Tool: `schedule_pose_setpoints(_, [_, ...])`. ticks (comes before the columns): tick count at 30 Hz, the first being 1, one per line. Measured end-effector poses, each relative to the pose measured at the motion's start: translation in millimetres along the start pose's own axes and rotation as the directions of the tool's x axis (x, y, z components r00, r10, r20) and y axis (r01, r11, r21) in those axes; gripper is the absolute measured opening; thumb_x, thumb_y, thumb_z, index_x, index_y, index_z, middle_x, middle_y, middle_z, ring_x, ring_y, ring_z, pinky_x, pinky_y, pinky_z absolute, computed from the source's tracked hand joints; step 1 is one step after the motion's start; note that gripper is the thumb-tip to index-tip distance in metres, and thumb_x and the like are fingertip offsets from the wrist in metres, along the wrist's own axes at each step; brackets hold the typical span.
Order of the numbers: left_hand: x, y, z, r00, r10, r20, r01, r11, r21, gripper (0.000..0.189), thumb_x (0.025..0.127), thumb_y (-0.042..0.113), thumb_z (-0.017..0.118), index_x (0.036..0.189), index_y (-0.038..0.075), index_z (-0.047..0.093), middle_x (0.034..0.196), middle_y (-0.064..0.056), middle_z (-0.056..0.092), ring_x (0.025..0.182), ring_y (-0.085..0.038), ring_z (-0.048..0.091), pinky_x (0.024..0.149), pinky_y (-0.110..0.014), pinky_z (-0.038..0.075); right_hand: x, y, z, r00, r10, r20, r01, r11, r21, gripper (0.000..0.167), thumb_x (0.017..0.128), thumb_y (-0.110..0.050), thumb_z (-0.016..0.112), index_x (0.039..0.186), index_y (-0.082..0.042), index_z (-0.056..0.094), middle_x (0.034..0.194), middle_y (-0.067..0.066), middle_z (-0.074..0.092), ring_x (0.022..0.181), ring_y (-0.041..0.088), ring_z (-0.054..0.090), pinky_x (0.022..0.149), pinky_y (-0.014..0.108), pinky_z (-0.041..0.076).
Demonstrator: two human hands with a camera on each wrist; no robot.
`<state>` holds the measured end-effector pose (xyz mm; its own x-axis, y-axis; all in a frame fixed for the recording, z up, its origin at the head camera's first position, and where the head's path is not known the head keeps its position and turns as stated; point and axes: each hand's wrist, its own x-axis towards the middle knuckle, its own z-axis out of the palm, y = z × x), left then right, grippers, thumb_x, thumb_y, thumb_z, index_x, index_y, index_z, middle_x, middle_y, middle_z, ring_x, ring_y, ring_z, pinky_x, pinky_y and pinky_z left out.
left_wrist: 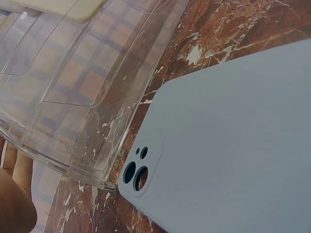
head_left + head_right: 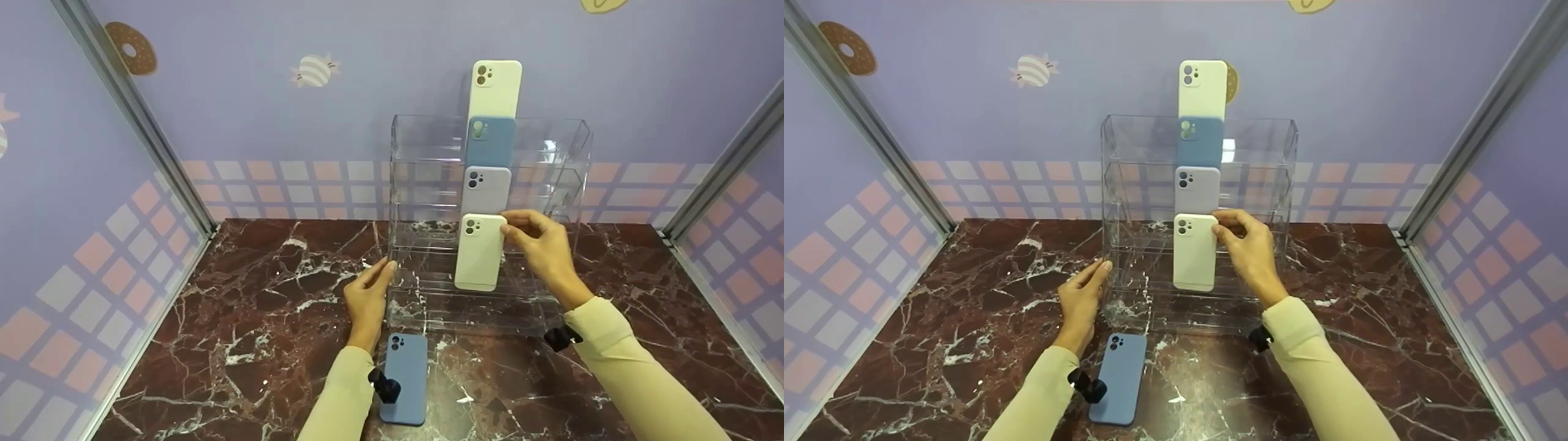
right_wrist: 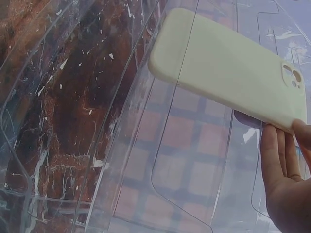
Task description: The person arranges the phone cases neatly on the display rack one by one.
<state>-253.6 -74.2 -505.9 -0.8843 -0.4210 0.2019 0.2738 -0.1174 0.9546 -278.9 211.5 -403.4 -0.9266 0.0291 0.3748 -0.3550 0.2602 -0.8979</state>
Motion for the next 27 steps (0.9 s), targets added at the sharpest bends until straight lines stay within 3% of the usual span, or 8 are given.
schedule_pose_setpoints(13, [1.1, -1.5, 0.1, 1.0, -0.007, -0.01, 0.008, 1.0, 0.022, 0.026, 0.093, 0.011, 0.085, 0.116, -0.001, 0.081, 0.103, -0.013, 0.08, 0.086, -0.012, 0.074, 0.078, -0.023, 0.058, 0.4, 4, 1, 1.0, -0.009, -0.015, 0.008, 1.0, -0.024, 0.028, 0.099, -0.002, 0.076, 0.124, 0.01, 0.072, 0.117, 0.027, 0.073, 0.087, 0.008, 0.071, 0.08, 0.026, 0.061])
schedule_pose_setpoints(21, [-0.9, 1.0, -1.0, 1.0, -0.016, 0.004, 0.016, 1.0, 0.01, 0.027, 0.094, 0.013, 0.084, 0.117, 0.0, 0.081, 0.107, -0.013, 0.08, 0.093, -0.016, 0.075, 0.082, -0.024, 0.058, -5.7, 1, -1, 0.997, -0.04, -0.06, 0.035, 0.996, -0.082, 0.029, 0.097, -0.005, 0.078, 0.123, 0.005, 0.073, 0.113, 0.023, 0.074, 0.087, 0.007, 0.069, 0.079, 0.019, 0.057])
schedule_pose_setpoints(27, [-1.4, 2.3, -0.7, 1.0, -0.025, 0.009, 0.025, 1.0, -0.009, 0.027, 0.094, 0.012, 0.084, 0.118, 0.0, 0.08, 0.107, -0.013, 0.08, 0.093, -0.015, 0.075, 0.083, -0.024, 0.058, -16.6, 1, 0, 0.994, -0.033, -0.102, 0.032, 0.999, -0.012, 0.026, 0.096, -0.001, 0.078, 0.12, 0.008, 0.073, 0.111, 0.023, 0.075, 0.087, 0.013, 0.071, 0.08, 0.024, 0.059])
